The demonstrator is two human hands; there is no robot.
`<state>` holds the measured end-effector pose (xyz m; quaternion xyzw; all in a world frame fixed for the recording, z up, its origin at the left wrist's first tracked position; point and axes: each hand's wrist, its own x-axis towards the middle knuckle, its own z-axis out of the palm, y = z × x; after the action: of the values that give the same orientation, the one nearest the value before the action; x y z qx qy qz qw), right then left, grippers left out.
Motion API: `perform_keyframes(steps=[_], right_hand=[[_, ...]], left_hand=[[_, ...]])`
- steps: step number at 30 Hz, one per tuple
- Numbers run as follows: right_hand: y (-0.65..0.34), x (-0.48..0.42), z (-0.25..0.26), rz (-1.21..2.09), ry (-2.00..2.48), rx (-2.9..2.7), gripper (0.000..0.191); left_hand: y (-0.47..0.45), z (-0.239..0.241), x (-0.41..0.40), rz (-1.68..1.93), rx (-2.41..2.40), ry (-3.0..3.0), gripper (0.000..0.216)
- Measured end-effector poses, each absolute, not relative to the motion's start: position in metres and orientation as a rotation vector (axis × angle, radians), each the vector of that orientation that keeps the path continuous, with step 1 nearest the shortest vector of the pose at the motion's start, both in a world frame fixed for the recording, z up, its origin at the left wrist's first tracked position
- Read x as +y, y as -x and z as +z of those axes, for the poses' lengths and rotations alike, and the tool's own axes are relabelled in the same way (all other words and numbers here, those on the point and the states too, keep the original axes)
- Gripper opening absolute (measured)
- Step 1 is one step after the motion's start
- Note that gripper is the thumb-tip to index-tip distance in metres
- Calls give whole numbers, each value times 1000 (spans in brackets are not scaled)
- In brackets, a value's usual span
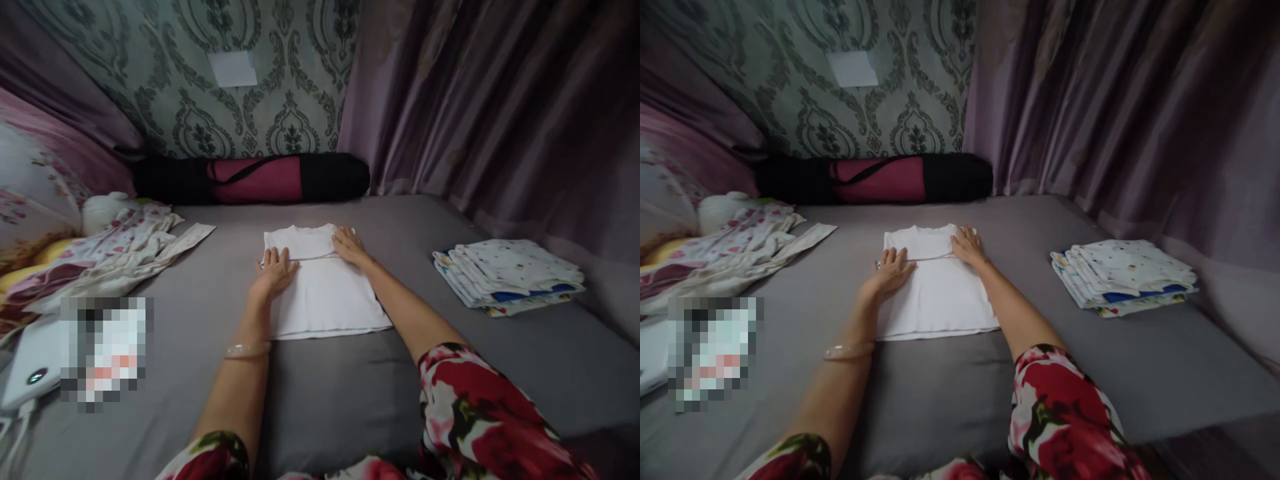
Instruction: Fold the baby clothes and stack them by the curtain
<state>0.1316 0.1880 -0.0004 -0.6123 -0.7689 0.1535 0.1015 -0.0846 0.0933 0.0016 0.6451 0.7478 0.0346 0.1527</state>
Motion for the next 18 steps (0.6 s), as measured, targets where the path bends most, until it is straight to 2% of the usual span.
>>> perform_keyframes(steps=[4, 11, 18], right_hand=[[-158, 154, -2, 425, 1730, -2360, 66], [-206, 71, -11, 293, 1567, -2554, 60], [-241, 16, 3, 438, 1300, -2552, 54]], left_hand=[[85, -1, 92, 91, 2162, -1873, 70], [88, -6, 86, 152, 2134, -1980, 71], [114, -3, 45, 178, 2036, -2131, 74]])
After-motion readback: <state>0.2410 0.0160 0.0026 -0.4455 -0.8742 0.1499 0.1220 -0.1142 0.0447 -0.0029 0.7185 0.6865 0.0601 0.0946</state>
